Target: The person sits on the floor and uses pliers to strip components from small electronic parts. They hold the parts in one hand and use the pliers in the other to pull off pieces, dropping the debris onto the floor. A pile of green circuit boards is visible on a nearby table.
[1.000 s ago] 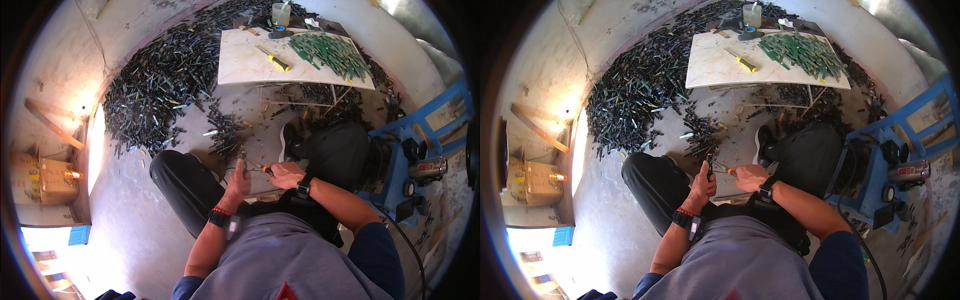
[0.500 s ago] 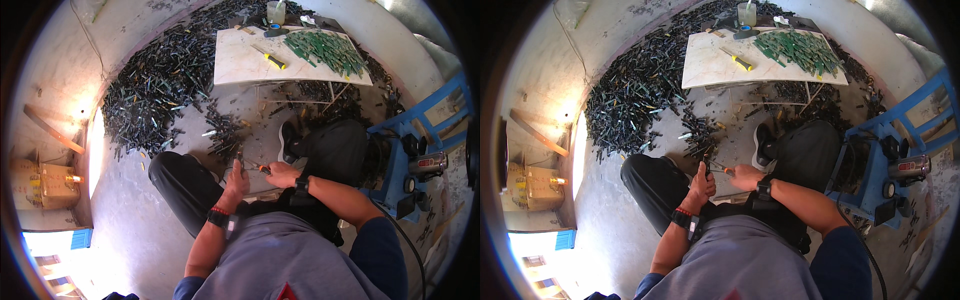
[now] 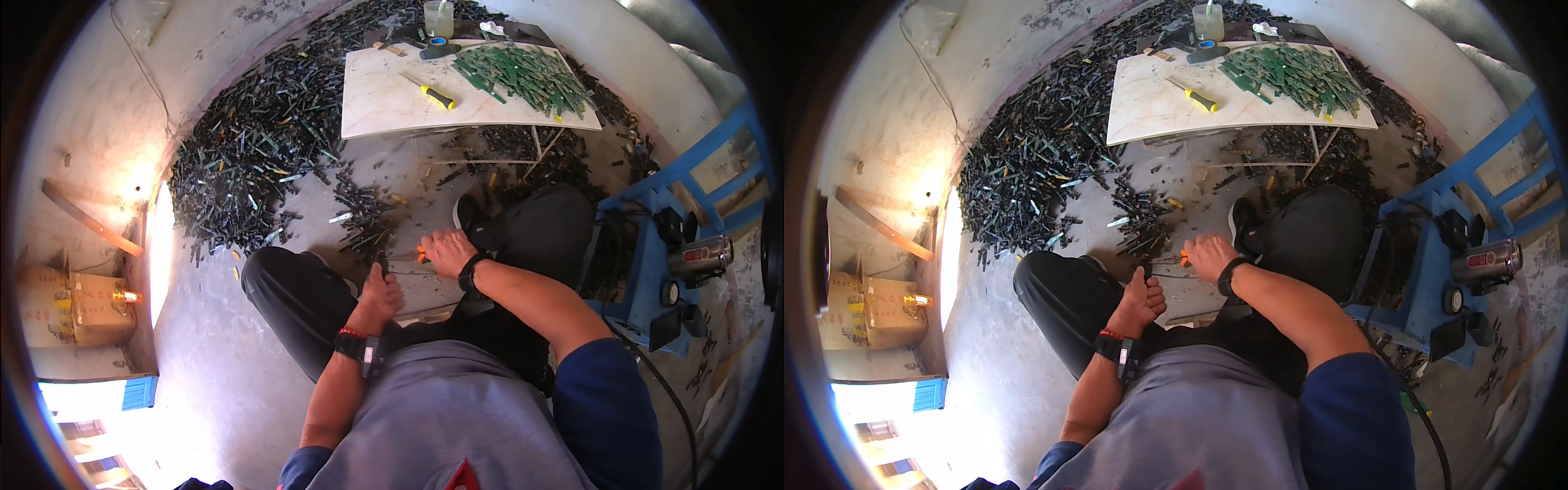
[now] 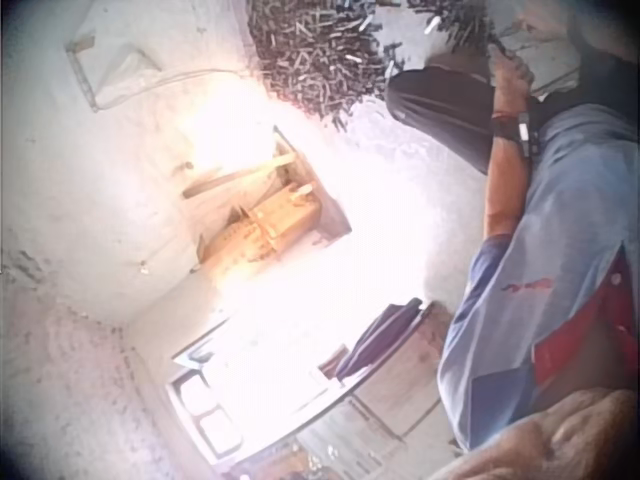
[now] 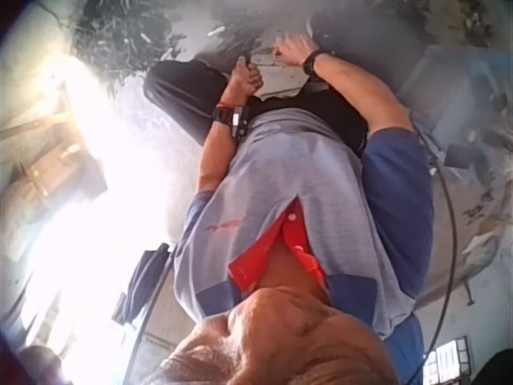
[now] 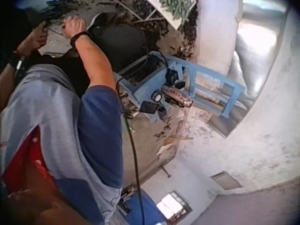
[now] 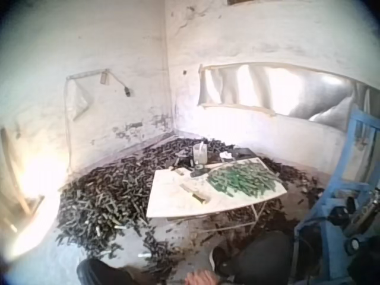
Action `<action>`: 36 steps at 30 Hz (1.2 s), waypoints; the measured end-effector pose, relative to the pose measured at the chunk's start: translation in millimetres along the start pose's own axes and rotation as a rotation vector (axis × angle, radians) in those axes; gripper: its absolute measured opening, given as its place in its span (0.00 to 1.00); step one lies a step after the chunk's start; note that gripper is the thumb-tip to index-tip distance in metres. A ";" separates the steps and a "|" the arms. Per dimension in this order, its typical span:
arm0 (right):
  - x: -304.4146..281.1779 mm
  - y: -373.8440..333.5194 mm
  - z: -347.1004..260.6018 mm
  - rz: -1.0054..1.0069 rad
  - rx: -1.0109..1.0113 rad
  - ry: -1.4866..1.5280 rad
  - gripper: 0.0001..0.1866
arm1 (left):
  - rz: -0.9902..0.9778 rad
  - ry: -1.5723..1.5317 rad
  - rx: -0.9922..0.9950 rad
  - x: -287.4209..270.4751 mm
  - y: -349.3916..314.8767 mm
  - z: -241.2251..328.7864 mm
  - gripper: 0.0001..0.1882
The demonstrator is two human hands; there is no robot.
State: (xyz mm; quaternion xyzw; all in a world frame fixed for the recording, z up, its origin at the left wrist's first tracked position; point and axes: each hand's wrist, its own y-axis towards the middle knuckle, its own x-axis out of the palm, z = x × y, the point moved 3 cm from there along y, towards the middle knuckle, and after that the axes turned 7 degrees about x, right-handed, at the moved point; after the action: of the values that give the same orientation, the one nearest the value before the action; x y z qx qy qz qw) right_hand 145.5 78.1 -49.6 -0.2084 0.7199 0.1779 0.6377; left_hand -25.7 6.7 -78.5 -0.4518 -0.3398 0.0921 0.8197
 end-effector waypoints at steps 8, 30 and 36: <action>-28.7 15.5 25.3 0.056 -0.221 -0.100 0.05 | -0.150 0.061 -0.052 11.3 -18.2 5.0 0.25; -46.0 -24.2 8.8 -0.632 0.275 0.535 0.19 | -0.245 -0.090 0.013 8.7 -31.5 4.7 0.28; -38.1 -26.7 3.7 -0.666 0.267 0.641 0.17 | -0.199 -0.072 0.027 12.1 -32.5 4.4 0.27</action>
State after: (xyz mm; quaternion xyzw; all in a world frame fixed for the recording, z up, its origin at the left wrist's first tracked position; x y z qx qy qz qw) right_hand 166.5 60.1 -12.0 -0.3880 0.7910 -0.2032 0.4272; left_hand -24.5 -3.4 -45.0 -0.4011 -0.4110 0.0308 0.8181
